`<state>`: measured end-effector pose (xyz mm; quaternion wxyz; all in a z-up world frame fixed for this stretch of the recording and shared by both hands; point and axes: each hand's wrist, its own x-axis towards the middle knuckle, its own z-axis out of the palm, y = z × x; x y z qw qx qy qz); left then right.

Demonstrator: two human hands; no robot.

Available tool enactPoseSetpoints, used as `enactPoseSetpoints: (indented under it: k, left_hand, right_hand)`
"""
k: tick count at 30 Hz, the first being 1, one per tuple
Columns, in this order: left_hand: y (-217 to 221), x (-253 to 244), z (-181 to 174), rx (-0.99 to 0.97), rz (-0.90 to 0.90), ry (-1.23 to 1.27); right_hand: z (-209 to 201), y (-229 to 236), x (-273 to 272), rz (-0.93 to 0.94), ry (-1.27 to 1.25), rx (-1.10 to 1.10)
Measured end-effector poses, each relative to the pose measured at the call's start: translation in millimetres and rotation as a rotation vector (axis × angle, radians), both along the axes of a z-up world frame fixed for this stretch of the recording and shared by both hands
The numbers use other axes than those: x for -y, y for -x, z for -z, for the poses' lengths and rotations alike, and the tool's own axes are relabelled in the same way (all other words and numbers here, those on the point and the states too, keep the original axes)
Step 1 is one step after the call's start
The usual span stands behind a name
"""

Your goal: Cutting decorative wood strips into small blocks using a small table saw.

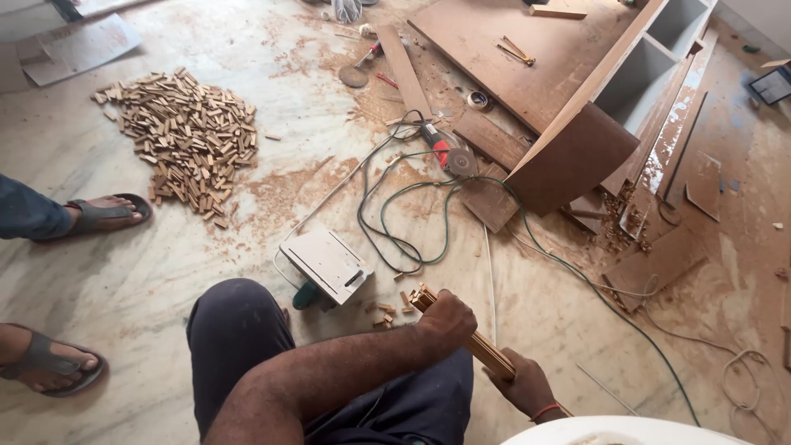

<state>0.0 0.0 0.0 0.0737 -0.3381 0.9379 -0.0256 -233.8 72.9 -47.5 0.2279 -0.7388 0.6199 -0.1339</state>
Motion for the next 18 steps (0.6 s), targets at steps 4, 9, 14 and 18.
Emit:
enactPoseSetpoints:
  k: [4,9,14,18]
  left_hand:
    - [-2,5,12,-0.047,0.073,0.097]
    - [-14,9,40,-0.089,0.107,0.287]
    - [-53,7,47,-0.186,0.064,0.149]
    - [-80,25,45,-0.217,0.004,-0.015]
  right_hand:
    - [-28,-15,-9,-0.071,0.139,0.08]
    - [19,-2,-1,0.055,0.054,-0.111]
    - [25,-28,3,0.048,0.058,-0.161]
    - [14,-48,11,0.054,0.013,-0.173]
